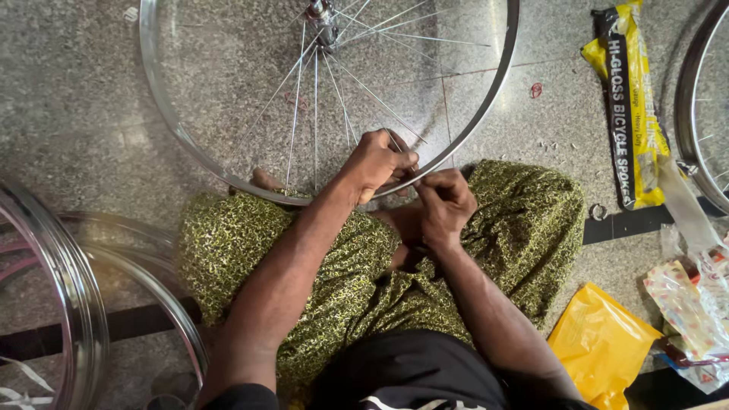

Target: The person threads spokes through a bicycle hub and inserts the ends into holes in the metal rim one by one while sitting on the floor.

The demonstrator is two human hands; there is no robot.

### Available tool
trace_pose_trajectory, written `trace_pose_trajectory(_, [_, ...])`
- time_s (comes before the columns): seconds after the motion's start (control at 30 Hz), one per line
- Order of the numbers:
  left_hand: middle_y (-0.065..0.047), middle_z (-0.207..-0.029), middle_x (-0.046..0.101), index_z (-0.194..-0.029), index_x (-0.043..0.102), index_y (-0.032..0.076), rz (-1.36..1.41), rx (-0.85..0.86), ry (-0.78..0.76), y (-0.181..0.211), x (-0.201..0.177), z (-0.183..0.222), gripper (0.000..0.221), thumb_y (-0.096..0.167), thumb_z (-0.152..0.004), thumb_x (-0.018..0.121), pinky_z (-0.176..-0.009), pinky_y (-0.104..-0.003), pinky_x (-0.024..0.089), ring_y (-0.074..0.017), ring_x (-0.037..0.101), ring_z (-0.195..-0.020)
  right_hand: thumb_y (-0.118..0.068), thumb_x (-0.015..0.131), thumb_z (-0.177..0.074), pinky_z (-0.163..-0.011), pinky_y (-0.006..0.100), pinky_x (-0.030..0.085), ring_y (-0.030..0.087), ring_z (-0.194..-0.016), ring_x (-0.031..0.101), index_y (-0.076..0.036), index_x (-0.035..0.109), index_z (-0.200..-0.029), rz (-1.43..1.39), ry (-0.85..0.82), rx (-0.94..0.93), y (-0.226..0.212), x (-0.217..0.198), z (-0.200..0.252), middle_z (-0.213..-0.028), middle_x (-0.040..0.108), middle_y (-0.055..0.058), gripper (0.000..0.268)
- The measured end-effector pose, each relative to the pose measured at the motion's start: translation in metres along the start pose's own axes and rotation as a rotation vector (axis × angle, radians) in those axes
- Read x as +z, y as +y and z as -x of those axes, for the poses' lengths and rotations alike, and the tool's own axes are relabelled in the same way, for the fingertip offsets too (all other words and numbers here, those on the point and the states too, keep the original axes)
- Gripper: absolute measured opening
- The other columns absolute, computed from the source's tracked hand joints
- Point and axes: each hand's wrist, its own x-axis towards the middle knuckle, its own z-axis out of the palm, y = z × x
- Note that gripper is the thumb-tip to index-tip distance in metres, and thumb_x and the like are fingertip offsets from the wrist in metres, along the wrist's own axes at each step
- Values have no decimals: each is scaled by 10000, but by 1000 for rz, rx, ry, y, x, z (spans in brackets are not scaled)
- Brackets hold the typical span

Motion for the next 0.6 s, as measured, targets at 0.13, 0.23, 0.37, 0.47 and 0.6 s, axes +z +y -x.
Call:
trace_pose_trajectory(0.13, [-259, -848, 705, -980, 568, -64, 8, 22, -3, 1, 1, 1, 166, 21, -907, 690, -558, -430, 668, -317, 753, -680, 117, 713, -910, -697, 253, 626, 108, -785, 678, -42, 680, -892, -86, -8, 42, 4, 4, 7, -906, 695, 50, 164])
trace_pose_trajectory(0.23, [-246, -842, 705, -989, 555, -54, 36, 9, -5, 0, 2, 2, 169, 21, -907, 682, -525, -442, 653, -313, 762, -679, 128, 699, -898, -768, 265, 631, 118, -839, 690, -45, 668, -884, -90, 69, 170, 0, 0, 2, -940, 713, 67, 177])
trace_pose_trajectory(0.37, [-221, -817, 709, -986, 548, -39, 64, 39, -26, -9, -1, -4, 170, 34, -911, 682, -459, -444, 605, -307, 761, -665, 146, 706, -886, -791, 261, 605, 116, -857, 682, -43, 671, -889, -65, 38, 192, -9, 0, -1, -935, 707, 68, 192])
trace_pose_trajectory(0.47, [-208, -815, 705, -987, 548, -32, 56, 39, -7, -17, -2, -14, 178, 36, -915, 696, -448, -442, 589, -297, 741, -638, 139, 700, -883, -746, 254, 617, 109, -821, 701, -48, 678, -889, 123, 10, 185, -18, 2, -2, -905, 727, 59, 188])
trace_pose_trajectory(0.6, [-204, -813, 699, -987, 550, -31, 78, 30, -19, -23, -5, -19, 171, 50, -929, 689, -442, -443, 582, -287, 732, -628, 132, 702, -882, -749, 267, 630, 107, -814, 703, -48, 673, -896, 90, 37, 206, -27, 8, -3, -884, 726, 54, 183])
